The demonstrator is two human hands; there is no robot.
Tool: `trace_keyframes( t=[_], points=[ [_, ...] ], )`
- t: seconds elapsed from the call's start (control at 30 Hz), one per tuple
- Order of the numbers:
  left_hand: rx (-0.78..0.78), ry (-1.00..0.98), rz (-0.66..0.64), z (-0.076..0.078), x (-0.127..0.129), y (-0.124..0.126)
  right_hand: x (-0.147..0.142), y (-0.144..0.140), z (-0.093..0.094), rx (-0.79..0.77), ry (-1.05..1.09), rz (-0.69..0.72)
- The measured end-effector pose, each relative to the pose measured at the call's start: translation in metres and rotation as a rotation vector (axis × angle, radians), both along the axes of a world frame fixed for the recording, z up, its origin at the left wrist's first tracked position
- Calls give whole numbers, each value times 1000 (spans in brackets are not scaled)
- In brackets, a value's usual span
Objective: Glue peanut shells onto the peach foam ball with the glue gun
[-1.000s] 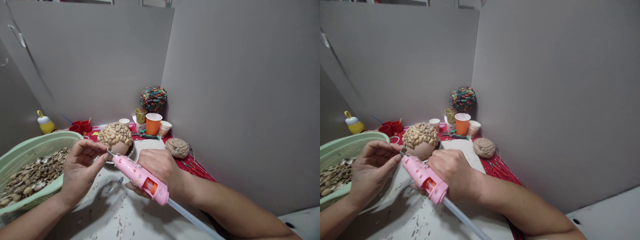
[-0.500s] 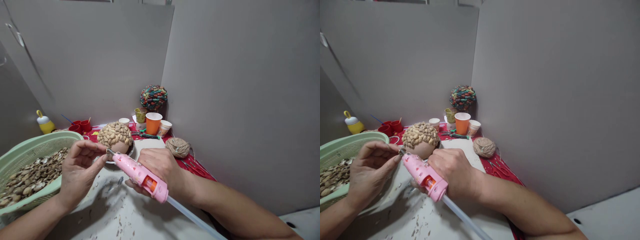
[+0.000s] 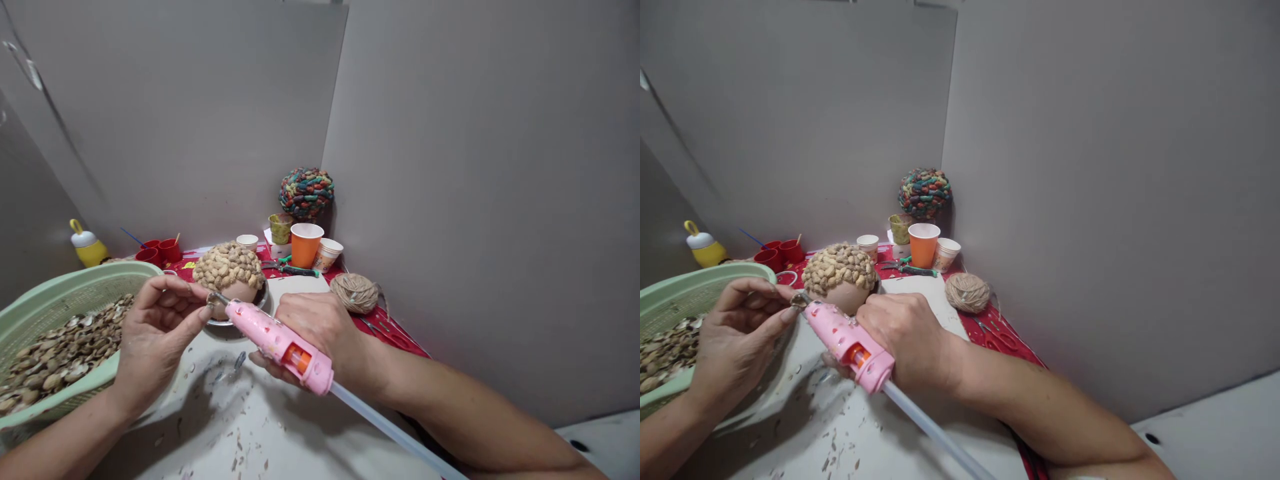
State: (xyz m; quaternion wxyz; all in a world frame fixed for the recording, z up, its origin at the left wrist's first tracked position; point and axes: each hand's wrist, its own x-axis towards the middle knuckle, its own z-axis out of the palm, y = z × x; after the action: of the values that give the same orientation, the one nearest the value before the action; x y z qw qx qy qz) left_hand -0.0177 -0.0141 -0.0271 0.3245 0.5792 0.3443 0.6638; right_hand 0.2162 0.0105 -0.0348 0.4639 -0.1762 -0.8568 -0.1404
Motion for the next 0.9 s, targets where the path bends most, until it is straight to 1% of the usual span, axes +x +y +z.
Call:
trace_keyframes(
  t=[0.2,0.37,0.5,0.77,0.9],
  points=[
    [-11,-24,2,0,0,1,1,1,-1,-26,-7,-29],
    [-10,-47,22,2,2,0,0,0,-1,22,-13,-61],
    [-3,-43,30,2,1,1,0,0,-1,21,-27,-84],
    [12,16,110,3,2,1,1,0,-2,1,-47,-83],
    [22,-34,78,4,3,1,1,1,-3,8,-63,-87]
  ],
)
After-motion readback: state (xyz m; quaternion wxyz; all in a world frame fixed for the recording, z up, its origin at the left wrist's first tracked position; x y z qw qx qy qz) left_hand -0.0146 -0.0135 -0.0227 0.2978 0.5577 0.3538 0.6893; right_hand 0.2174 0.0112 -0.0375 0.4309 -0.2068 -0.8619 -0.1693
